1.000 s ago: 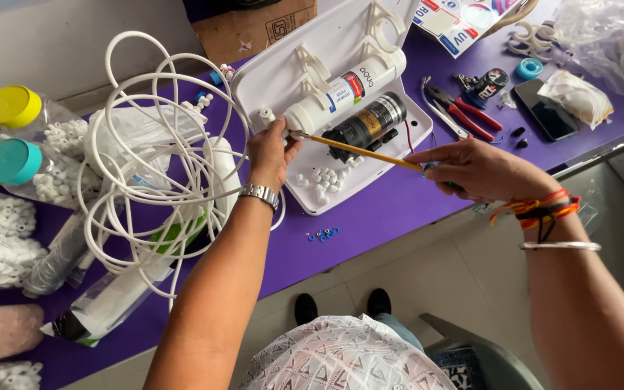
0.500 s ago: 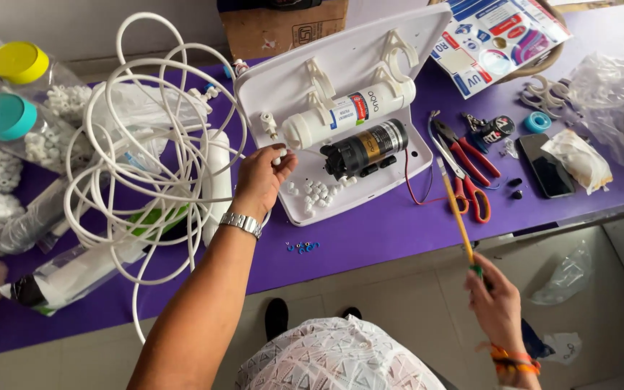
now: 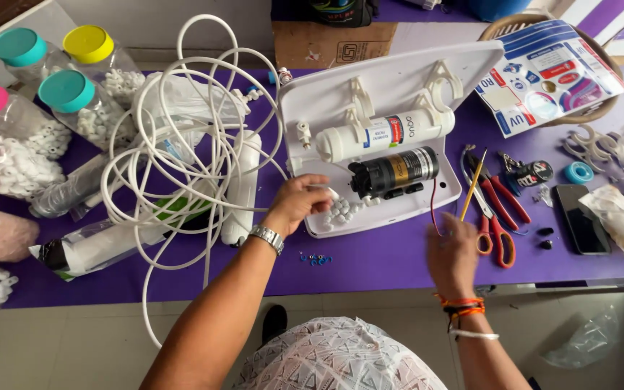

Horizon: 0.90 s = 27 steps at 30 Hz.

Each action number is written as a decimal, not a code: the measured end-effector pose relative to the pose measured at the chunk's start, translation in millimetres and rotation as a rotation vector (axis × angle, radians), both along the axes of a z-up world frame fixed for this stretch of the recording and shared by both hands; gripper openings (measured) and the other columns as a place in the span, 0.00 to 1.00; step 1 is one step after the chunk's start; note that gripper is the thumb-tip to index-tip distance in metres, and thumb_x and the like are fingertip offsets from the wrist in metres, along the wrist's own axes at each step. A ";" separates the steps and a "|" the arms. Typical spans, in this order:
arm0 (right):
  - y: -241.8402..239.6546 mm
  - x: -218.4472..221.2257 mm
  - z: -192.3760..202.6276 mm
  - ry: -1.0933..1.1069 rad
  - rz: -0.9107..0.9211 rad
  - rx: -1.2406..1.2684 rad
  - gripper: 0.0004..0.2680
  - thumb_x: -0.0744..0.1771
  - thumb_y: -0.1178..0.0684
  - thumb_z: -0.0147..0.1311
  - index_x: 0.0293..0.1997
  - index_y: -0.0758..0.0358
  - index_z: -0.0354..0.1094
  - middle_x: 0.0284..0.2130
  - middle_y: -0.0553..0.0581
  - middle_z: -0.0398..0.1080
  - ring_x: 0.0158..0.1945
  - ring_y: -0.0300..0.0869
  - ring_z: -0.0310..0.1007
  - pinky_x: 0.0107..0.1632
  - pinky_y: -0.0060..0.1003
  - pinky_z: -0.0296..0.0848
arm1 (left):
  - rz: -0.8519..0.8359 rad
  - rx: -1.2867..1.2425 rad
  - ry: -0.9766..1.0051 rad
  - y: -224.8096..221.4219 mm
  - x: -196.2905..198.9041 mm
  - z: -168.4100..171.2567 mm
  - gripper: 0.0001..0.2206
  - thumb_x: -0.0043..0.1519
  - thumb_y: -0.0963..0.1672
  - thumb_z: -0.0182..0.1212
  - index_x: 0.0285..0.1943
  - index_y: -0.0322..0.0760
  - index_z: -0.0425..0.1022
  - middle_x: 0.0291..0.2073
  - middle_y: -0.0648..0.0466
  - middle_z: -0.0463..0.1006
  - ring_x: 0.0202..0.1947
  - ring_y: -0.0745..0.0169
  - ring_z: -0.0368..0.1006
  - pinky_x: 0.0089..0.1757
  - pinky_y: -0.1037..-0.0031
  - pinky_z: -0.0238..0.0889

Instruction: The person applies a label to a white cylindrical filter housing and places it into a white mounting bracket. They then connect a white tube to the filter housing, cut the tube with scissors, and use a screwdriver to tighten a fitting on the bracket.

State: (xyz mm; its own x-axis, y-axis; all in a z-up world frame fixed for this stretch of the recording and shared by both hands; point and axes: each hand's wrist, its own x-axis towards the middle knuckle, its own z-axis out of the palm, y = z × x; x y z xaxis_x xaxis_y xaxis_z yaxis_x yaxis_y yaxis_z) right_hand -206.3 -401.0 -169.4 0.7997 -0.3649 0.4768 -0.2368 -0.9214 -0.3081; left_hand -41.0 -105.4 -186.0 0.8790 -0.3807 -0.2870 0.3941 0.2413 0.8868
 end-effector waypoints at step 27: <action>101.8 56.6 8.9 0.168 0.327 1.287 0.12 0.67 0.56 0.56 0.55 0.67 0.69 0.39 0.56 0.79 0.36 0.35 0.76 0.37 0.30 0.76 | 0.129 -0.237 0.323 -79.8 65.1 -81.5 0.09 0.61 0.45 0.69 0.37 0.33 0.76 0.26 0.54 0.75 0.24 0.66 0.72 0.28 0.75 0.68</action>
